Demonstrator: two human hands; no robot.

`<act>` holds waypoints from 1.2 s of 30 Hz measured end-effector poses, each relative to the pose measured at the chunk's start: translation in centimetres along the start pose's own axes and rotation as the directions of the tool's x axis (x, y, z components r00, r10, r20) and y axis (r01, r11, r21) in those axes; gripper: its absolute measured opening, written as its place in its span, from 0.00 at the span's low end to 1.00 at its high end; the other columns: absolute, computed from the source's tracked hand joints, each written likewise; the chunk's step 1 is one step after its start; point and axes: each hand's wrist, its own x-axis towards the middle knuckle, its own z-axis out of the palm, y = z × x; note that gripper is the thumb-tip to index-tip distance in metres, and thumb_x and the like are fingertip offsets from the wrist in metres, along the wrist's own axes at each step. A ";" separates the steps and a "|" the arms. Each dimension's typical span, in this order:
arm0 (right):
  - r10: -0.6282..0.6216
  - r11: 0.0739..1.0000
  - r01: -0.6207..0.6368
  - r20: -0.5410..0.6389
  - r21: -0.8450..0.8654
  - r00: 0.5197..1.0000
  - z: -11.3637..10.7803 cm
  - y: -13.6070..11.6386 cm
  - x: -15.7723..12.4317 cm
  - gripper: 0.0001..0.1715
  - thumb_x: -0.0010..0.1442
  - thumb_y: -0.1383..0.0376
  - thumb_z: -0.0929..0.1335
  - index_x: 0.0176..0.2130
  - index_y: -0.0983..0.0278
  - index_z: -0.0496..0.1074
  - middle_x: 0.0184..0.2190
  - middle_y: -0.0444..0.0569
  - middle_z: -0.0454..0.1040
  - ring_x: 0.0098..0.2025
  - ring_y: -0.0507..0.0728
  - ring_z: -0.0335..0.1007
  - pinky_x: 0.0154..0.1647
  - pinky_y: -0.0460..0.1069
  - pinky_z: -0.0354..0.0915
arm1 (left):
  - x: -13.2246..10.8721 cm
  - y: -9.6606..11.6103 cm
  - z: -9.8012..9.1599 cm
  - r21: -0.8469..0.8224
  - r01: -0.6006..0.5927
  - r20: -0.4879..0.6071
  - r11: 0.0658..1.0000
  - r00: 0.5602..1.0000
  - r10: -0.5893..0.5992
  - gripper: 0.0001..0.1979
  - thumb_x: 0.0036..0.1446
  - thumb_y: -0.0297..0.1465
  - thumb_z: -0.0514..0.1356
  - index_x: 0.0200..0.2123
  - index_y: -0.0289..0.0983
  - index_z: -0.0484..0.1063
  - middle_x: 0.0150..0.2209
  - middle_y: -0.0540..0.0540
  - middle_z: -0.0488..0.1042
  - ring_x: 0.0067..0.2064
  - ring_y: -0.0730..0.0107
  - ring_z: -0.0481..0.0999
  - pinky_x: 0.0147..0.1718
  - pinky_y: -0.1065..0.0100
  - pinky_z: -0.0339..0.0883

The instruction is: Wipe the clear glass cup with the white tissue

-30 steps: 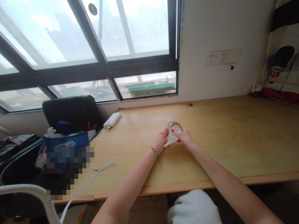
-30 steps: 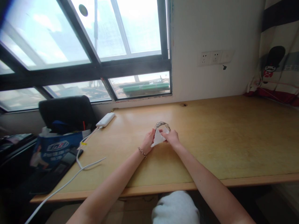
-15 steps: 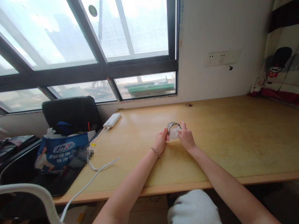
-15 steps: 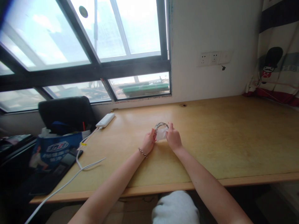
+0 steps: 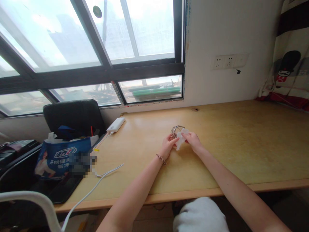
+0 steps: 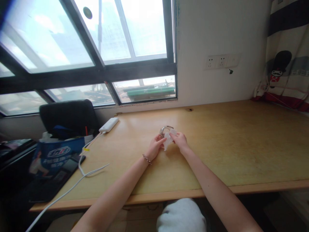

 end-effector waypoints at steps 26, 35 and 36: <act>-0.517 0.235 0.491 0.320 -0.839 0.794 -0.7 -1.7 -2.2 0.13 0.59 0.66 0.58 0.32 0.67 0.69 0.30 0.53 0.70 0.29 0.54 0.65 0.28 0.46 0.53 | -0.2 0.1 -0.2 0.196 0.032 -0.062 0.980 0.998 -0.020 0.13 0.47 0.37 0.56 0.28 0.31 0.70 0.19 0.48 0.70 0.20 0.74 0.68 0.18 0.75 0.57; -0.495 0.611 0.472 0.158 -0.635 0.854 -1.1 -1.8 -1.7 0.15 0.57 0.64 0.58 0.35 0.65 0.71 0.31 0.50 0.74 0.32 0.54 0.67 0.32 0.44 0.57 | -1.1 0.2 0.6 0.365 -0.249 0.045 0.897 0.967 0.250 0.16 0.45 0.37 0.61 0.35 0.33 0.68 0.29 0.46 0.71 0.29 0.71 0.68 0.28 0.71 0.63; -0.478 0.671 0.447 0.115 -0.591 0.871 -1.1 -1.8 -1.5 0.16 0.57 0.63 0.58 0.33 0.65 0.72 0.29 0.49 0.74 0.30 0.54 0.67 0.30 0.44 0.57 | -1.2 0.1 0.7 0.390 -0.279 0.050 0.877 0.958 0.282 0.16 0.45 0.37 0.61 0.36 0.33 0.68 0.30 0.46 0.70 0.30 0.71 0.68 0.30 0.70 0.64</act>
